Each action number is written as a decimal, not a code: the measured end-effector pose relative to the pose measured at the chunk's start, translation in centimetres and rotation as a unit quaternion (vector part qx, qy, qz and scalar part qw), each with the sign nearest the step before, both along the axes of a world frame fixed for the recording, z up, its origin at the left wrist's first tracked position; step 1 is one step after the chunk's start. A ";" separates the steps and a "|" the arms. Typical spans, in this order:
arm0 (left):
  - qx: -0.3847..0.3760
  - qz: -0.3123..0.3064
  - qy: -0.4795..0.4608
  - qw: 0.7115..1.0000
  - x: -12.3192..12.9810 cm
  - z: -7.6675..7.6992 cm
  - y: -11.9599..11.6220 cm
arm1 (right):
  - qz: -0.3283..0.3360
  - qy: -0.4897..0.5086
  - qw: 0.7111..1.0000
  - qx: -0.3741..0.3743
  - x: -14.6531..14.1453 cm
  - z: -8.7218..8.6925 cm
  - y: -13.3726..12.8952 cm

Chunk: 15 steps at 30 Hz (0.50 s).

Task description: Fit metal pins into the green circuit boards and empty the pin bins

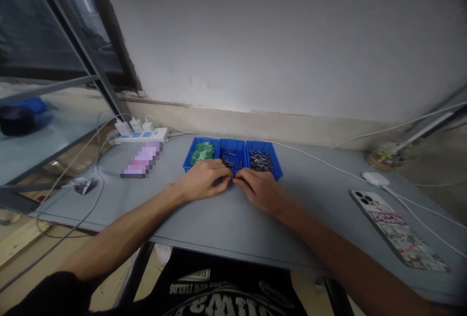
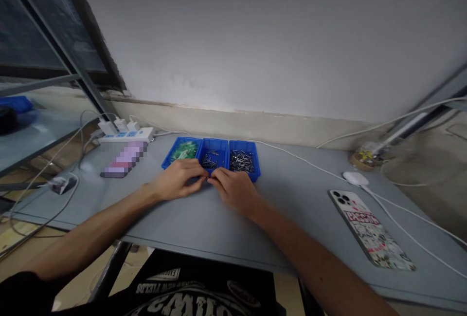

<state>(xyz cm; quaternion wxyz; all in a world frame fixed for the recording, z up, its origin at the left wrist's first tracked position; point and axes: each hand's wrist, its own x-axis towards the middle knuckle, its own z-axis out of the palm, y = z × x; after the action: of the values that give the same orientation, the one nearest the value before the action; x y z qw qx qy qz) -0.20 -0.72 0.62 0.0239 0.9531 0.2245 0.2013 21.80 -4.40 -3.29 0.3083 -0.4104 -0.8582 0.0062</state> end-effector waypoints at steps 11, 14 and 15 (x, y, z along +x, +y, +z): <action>0.000 -0.015 -0.019 1.000 0.1 -0.2 -0.2 | 0.016 -0.019 0.998 0.059 0.1 -0.1 0.2; 0.006 -0.019 -0.045 0.999 0.1 -0.2 -0.1 | 0.025 -0.001 0.993 0.113 0.6 0.4 0.4; 0.009 -0.017 -0.054 0.998 0.0 -0.1 -0.1 | 0.020 0.019 0.991 0.133 0.9 0.6 0.5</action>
<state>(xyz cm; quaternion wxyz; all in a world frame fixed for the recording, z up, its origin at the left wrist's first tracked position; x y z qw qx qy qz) -0.20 -0.81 0.48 0.0304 0.9448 0.2051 0.2537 22.70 -3.89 -2.65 0.3757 -0.3488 -0.8534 -0.0940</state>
